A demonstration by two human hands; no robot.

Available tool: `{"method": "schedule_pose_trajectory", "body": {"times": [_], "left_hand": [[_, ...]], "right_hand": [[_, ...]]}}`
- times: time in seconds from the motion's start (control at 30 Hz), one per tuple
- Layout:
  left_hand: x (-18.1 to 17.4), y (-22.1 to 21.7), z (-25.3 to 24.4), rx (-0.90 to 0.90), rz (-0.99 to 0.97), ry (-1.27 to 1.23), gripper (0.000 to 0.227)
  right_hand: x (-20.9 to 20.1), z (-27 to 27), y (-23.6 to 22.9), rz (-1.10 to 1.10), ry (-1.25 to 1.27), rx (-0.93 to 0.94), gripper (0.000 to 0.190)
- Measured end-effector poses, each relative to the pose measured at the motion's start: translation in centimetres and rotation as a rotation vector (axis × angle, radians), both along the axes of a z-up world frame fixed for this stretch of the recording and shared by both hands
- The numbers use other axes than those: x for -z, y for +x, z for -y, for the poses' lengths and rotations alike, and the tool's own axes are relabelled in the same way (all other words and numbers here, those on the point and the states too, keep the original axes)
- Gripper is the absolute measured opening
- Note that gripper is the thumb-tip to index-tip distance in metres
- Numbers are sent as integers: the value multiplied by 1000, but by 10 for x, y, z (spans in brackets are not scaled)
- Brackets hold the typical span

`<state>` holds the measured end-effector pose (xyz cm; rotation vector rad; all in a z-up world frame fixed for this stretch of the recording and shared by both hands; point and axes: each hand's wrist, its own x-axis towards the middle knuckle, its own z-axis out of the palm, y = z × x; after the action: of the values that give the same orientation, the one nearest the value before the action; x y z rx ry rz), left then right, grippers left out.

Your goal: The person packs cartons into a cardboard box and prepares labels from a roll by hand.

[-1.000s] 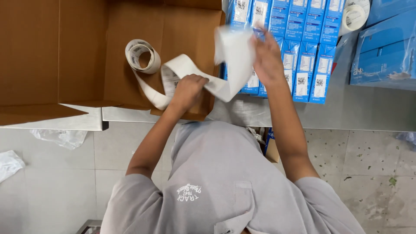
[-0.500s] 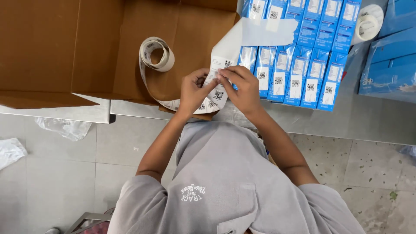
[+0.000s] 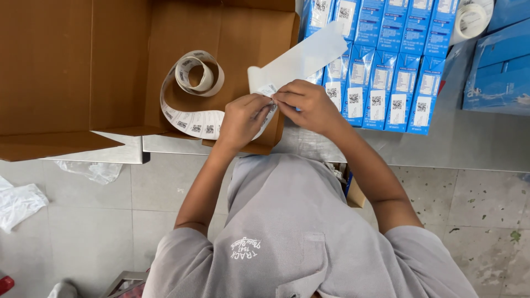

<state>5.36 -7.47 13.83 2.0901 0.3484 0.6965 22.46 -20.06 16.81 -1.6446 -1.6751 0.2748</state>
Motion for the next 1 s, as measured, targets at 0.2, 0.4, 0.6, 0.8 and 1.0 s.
{"method": "schedule_pose_trajectory", "body": {"times": [0.2, 0.4, 0.6, 0.8, 1.0], "left_hand": [[-9, -11, -10, 25, -90, -218, 19], [-3, -14, -11, -52, -112, -207, 23], [-10, -1, -4, -38, -109, -87, 23], [-10, 0, -5, 0, -120, -8, 17], [-17, -9, -14, 55, -112, -210, 18]], "right_hand": [[7, 1, 18, -285, -55, 58, 6], [-6, 0, -6, -266, 5, 94, 14], [7, -4, -21, 16, 83, 132, 16], [-2, -7, -17, 147, 102, 98, 17], [13, -8, 2, -303, -56, -23, 7]]}}
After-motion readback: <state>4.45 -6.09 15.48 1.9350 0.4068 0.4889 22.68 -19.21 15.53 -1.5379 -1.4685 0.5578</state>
